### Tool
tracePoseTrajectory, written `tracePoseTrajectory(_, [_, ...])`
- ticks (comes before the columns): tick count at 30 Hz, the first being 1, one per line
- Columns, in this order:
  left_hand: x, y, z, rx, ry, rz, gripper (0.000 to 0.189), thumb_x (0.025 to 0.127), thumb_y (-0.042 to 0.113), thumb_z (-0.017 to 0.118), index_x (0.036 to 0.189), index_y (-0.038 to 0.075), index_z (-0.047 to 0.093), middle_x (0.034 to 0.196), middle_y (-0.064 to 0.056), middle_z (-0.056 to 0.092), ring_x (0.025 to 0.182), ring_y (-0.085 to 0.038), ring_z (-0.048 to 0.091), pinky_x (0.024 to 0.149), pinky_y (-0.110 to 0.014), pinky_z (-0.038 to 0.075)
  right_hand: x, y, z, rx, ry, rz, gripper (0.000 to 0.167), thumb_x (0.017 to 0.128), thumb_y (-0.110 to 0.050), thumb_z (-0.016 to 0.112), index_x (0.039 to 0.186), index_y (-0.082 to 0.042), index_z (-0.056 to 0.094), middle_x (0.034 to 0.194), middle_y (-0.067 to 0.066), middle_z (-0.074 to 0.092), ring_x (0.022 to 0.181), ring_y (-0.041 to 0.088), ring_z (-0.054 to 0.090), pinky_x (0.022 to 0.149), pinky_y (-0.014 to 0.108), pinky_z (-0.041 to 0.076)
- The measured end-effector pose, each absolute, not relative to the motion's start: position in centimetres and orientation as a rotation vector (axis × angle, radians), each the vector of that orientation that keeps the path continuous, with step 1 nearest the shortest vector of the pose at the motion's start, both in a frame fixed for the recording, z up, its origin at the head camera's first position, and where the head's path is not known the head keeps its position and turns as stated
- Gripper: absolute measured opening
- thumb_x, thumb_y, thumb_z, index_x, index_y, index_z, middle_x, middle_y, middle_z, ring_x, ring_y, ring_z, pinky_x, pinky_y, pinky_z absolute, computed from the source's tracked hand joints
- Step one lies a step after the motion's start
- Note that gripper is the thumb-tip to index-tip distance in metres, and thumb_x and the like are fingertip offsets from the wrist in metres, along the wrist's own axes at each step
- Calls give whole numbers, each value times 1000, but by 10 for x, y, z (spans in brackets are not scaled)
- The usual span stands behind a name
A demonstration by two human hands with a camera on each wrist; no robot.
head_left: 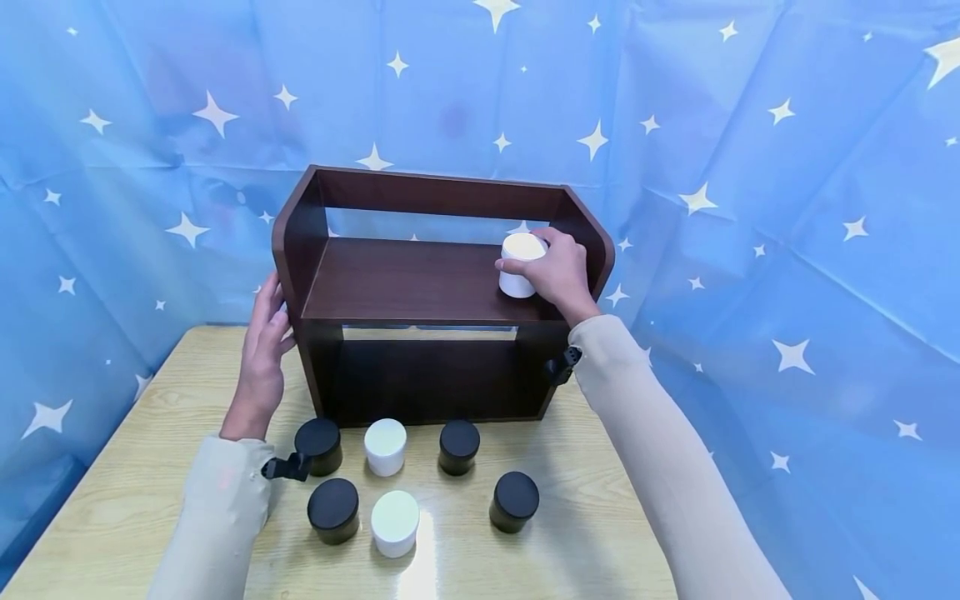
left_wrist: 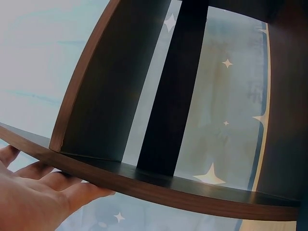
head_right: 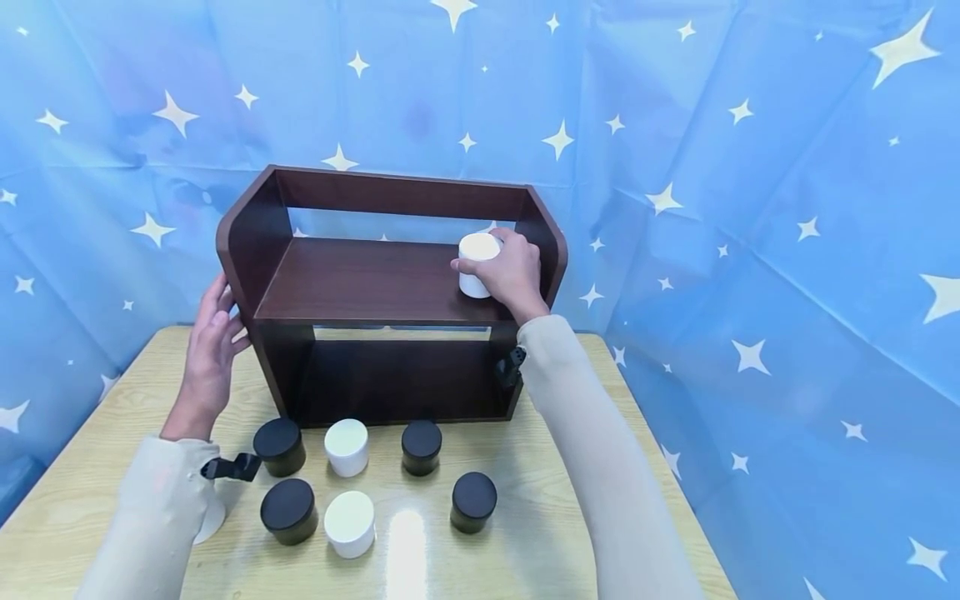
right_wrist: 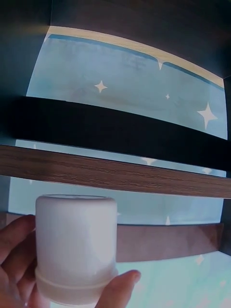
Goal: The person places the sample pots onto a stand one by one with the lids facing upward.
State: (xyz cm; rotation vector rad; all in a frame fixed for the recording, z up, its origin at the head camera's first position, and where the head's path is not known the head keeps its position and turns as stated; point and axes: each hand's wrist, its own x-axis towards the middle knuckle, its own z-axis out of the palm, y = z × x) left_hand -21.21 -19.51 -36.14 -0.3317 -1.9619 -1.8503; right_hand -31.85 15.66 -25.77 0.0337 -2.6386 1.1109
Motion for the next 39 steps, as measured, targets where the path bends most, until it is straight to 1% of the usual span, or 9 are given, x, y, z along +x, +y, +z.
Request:
tracePoseTrajectory(5, [-212,-195,-361,-324,-1972,-1845,56,102,34,31,158,39,26,167,7,23,155,-27,20,117,-75,17,-323,155,-257,16,-2628,1118,78,74,-45,85,138,-9,57,135,13,60,123,29,48,96,49,51])
tracePoseTrajectory(13, [-211,-195,-361,-333,-1947,-1864,56,102,34,31,157,39,27,167,6,24,155,-26,20,116,-75,17,-329,151,-257,-14,-2618,1099,78,74,-44,85,138,-8,56,135,13,61,122,29,52,97,48,53])
tracePoseTrajectory(21, [-212,-195,-362,-348,-1925,-1883,56,102,32,31,158,39,26,167,5,24,155,-26,20,117,-76,16,-338,150,-259,-70,-2635,1072,77,76,-45,84,136,-5,57,134,14,60,121,29,52,97,45,54])
tracePoseTrajectory(33, [-212,-196,-362,-338,-1938,-1871,56,102,33,31,158,39,26,168,6,24,155,-26,20,117,-75,16,-349,146,-259,-117,-2633,1074,76,77,-44,83,136,-5,55,135,14,59,124,29,51,98,44,54])
tracePoseTrajectory(39, [-212,-197,-362,-336,-1948,-1869,56,102,33,31,158,39,26,168,5,24,155,-27,20,116,-75,17,-353,146,-259,-144,-2611,1095,71,78,-42,83,132,-4,56,133,14,60,122,29,52,97,44,55])
